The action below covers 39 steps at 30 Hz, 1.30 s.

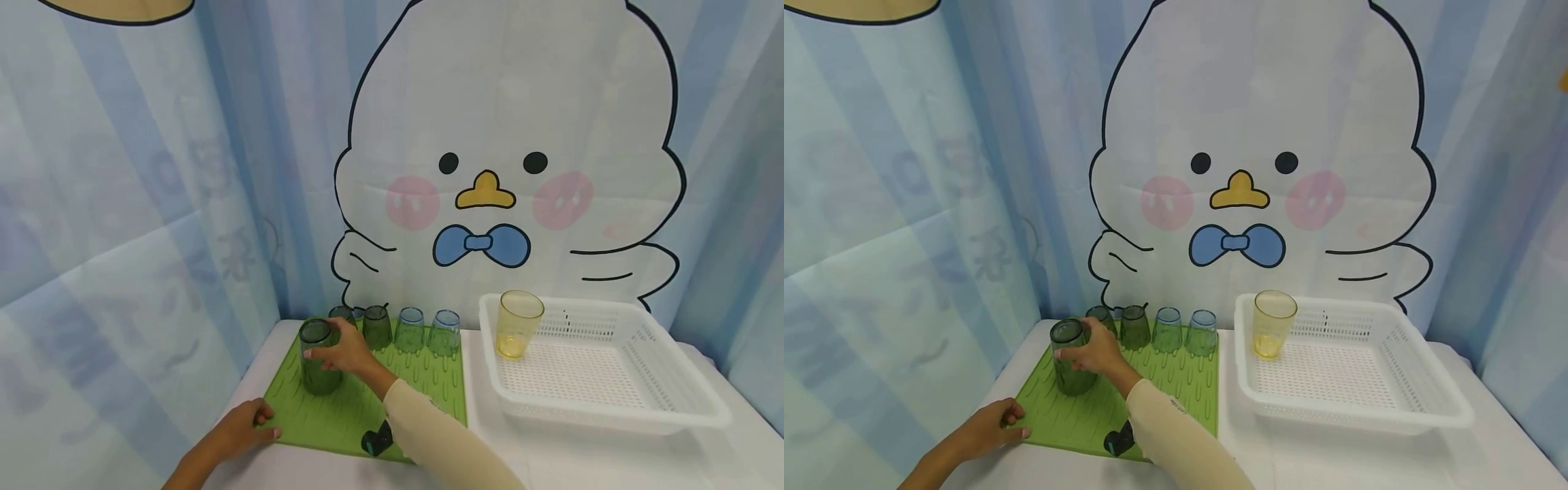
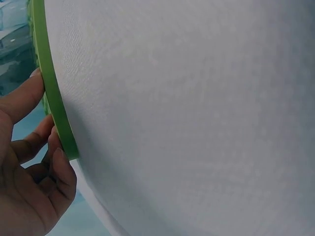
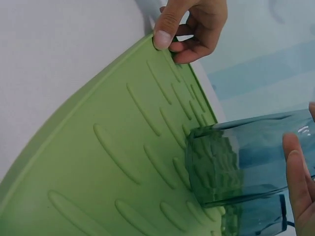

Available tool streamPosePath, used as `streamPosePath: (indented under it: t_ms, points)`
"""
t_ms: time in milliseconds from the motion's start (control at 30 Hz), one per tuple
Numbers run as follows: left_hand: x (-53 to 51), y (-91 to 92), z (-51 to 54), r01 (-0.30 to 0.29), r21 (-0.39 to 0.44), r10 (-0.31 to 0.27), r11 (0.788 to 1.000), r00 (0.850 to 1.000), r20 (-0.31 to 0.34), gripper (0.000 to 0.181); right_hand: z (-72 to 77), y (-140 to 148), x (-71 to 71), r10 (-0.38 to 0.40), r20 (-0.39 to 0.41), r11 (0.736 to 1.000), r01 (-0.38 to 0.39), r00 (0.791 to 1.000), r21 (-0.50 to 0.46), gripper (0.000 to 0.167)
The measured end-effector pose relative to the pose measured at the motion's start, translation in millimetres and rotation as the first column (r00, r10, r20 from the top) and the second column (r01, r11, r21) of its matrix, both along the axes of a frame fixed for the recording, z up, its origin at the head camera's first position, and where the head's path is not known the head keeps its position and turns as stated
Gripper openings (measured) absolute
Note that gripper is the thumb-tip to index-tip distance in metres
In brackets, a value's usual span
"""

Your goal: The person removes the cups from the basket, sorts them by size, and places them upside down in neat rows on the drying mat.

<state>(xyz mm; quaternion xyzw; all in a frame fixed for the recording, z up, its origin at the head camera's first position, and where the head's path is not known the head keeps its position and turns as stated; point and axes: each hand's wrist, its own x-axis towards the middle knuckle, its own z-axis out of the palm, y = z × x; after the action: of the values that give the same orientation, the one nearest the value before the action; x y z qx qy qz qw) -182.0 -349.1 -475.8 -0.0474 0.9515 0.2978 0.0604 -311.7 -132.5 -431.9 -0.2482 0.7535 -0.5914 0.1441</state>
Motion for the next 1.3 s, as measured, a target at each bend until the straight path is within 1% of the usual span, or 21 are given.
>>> streamPosePath:
  t_ms: [233, 433, 700, 900, 1033, 1133, 1300]
  points:
    - [-0.5, -0.1, -2.3, -0.003, 0.015, 0.003, 1.0, 1.0, -0.006, 0.038, 3.8, 0, 2.3, -0.006, -0.003, 0.999, 0.006, 1.0, 0.048, 0.081]
    - [-0.8, -0.9, -2.9, -0.001, 0.013, 0.002, 1.0, 1.0, -0.012, 0.038, 5.2, 0, 1.9, -0.013, -0.002, 0.995, 0.013, 1.0, 0.095, 0.082]
    - [-0.7, -2.1, -5.0, 0.012, 0.008, -0.011, 1.0, 1.0, -0.018, 0.039, 8.4, -1, 1.1, -0.009, 0.004, 0.993, 0.009, 1.0, 0.114, 0.078]
    - [-1.4, -1.2, -3.0, 0.0, 0.009, 0.0, 1.0, 1.0, -0.017, 0.037, 11.8, 1, 0.3, -0.001, 0.006, 0.992, 0.0, 1.0, 0.128, 0.077]
    - [-1.0, -2.0, -2.9, 0.002, 0.02, -0.001, 1.0, 1.0, -0.02, 0.036, 11.6, 6, -1.1, 0.014, 0.018, 0.992, -0.017, 1.0, 0.125, 0.078]
    - [-0.5, -3.4, -4.5, 0.01, 0.026, -0.009, 1.0, 1.0, -0.025, 0.037, 11.9, 13, -3.0, 0.012, 0.023, 0.993, -0.014, 1.0, 0.118, 0.078]
    - [0.6, -3.0, -3.3, 0.011, 0.039, -0.01, 0.999, 1.0, -0.028, 0.037, 20.5, 29, -8.0, 0.025, 0.009, 0.994, -0.025, 1.0, 0.105, 0.077]
